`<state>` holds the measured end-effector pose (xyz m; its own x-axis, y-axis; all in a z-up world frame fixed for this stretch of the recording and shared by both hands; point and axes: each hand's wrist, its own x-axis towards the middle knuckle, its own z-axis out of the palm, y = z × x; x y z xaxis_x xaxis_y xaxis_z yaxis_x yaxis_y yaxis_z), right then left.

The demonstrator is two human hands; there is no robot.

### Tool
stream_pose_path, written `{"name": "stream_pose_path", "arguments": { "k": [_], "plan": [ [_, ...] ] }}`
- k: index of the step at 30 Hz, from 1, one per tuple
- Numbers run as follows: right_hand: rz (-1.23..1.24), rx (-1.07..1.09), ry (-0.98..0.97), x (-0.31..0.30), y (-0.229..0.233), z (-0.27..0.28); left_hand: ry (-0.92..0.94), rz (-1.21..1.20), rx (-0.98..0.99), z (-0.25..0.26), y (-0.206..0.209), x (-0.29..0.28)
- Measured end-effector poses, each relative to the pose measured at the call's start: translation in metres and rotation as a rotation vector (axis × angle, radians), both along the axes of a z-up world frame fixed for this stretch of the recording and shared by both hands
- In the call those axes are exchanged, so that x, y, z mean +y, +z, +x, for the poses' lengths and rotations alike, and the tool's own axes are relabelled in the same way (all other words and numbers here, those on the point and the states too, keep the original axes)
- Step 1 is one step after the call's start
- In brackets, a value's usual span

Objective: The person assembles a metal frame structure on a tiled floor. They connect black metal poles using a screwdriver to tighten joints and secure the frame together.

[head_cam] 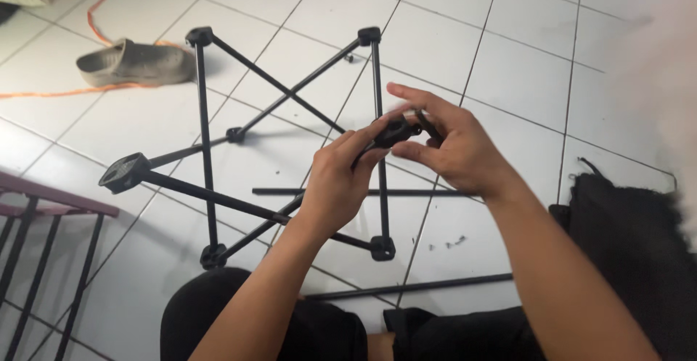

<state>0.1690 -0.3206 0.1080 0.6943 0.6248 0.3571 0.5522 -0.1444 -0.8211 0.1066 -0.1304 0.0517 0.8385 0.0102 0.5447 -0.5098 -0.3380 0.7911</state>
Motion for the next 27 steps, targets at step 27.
{"name": "stream_pose_path", "arguments": {
  "k": [27],
  "plan": [
    [0.454, 0.343, 0.208, 0.011, -0.042, 0.088, 0.119, 0.194, 0.107, 0.049, 0.037, 0.013]
  ]
}}
